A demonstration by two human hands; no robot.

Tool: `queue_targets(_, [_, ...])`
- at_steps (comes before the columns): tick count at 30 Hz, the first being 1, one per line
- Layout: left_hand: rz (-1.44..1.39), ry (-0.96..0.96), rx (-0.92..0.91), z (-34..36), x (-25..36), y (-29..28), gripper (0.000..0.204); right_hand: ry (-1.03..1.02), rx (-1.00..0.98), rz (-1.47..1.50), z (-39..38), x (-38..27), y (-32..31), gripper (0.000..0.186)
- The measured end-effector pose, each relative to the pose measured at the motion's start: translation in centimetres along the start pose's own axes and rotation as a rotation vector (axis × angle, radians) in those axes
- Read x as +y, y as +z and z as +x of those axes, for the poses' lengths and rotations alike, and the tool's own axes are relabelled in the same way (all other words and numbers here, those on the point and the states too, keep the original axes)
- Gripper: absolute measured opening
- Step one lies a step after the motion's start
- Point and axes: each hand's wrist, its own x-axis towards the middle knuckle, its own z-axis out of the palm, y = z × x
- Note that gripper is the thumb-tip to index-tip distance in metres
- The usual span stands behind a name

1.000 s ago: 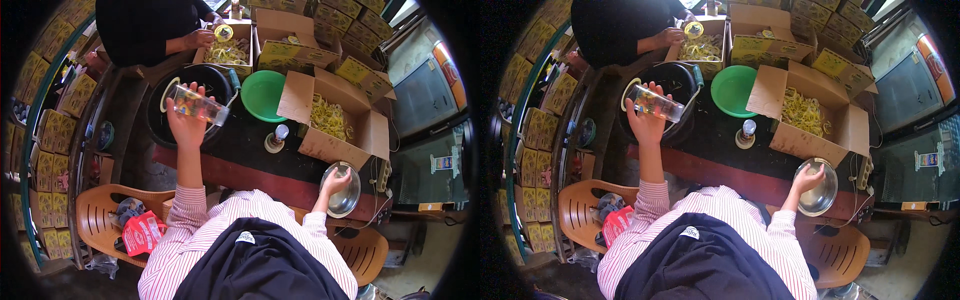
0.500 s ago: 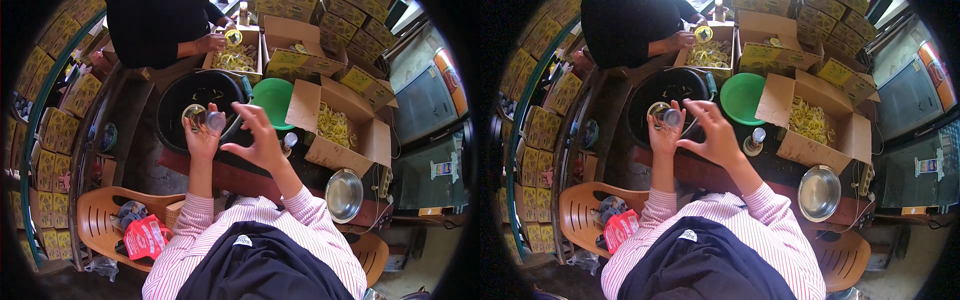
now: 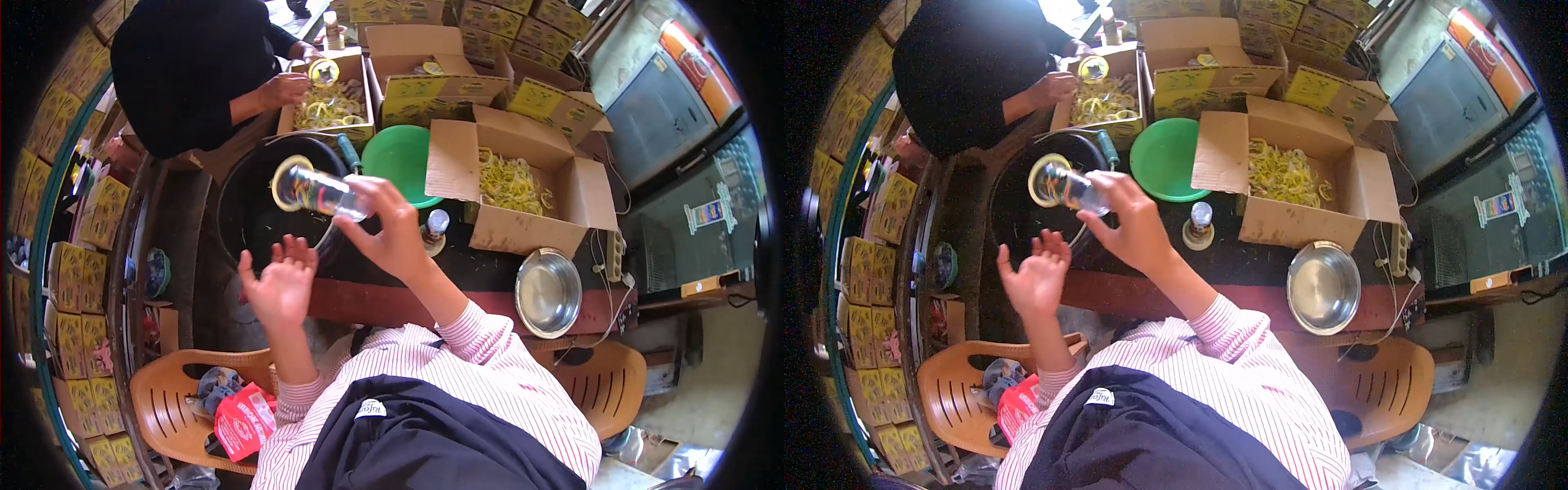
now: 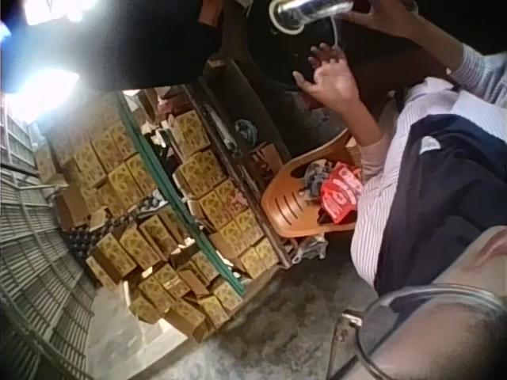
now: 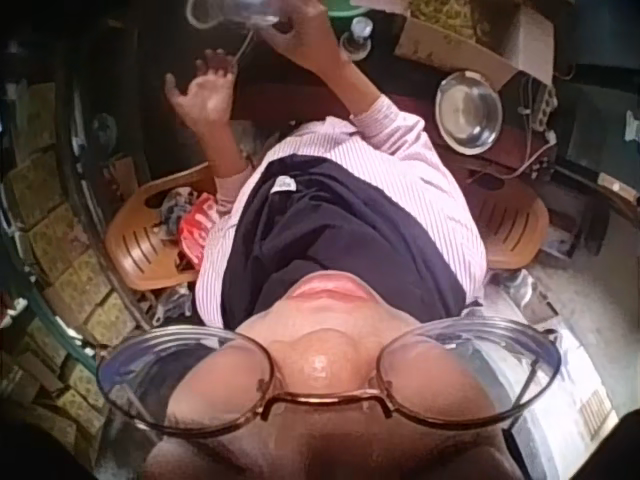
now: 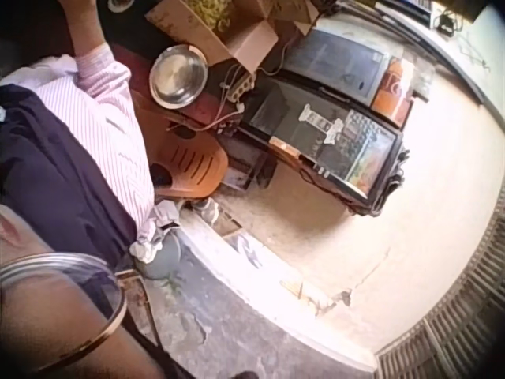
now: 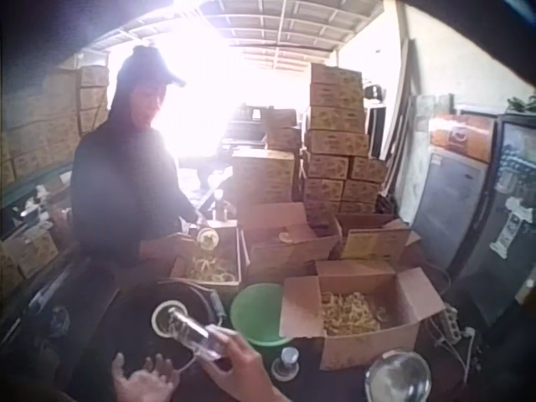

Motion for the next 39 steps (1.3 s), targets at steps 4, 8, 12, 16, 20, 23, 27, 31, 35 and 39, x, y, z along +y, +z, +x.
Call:
queue_targets(4, [0.13, 0.338, -0.056, -0.9, 1.6, -0.1, 0.045, 0.15, 0.242, -0.031, -1.4, 1.8, -4.4, 0.045])
queue_targets(8, [0.323, 0.486, -0.418, -3.7, -1.3, 5.3, 0.051, 0.201, 0.413, -0.257, -3.3, 4.1, -10.0, 0.053])
queue_targets(12, [0.288, 0.299, -0.97, -6.1, -3.4, 8.5, 0.052, 0.26, 0.247, -0.473, -3.8, 3.6, -12.3, 0.049])
queue_targets(16, [0.39, 0.257, -1.188, -8.1, -4.3, 10.8, 0.034, 0.27, 0.06, -0.521, -5.0, 5.6, -11.1, 0.046])
queue_targets(20, [0.36, 0.233, -1.387, -8.4, -6.3, 13.7, 0.021, 0.379, -0.207, -0.614, -6.7, 10.2, -9.2, 0.043])
queue_targets(23, [0.457, 0.144, -1.54, -8.5, -5.8, 15.7, 0.016, 0.42, -0.203, -0.592, -8.1, 12.6, -7.9, 0.045])
queue_targets(27, [0.509, 0.146, -1.648, -9.5, -6.1, 17.2, 0.01, 0.472, -0.279, -0.652, -7.2, 12.3, -7.0, 0.045])
queue_targets(31, [0.5, 0.14, -1.654, -9.1, -6.1, 17.5, 0.012, 0.48, -0.263, -0.655, -7.4, 12.1, -7.3, 0.044])
queue_targets(35, [0.466, 0.118, -1.63, -8.5, -6.3, 17.7, 0.009, 0.414, -0.237, -0.678, -8.1, 13.0, -7.7, 0.044])
queue_targets(39, [0.532, 0.179, -1.573, -9.4, -5.4, 17.4, 0.007, 0.422, -0.261, -0.66, -7.8, 12.8, -6.6, 0.046])
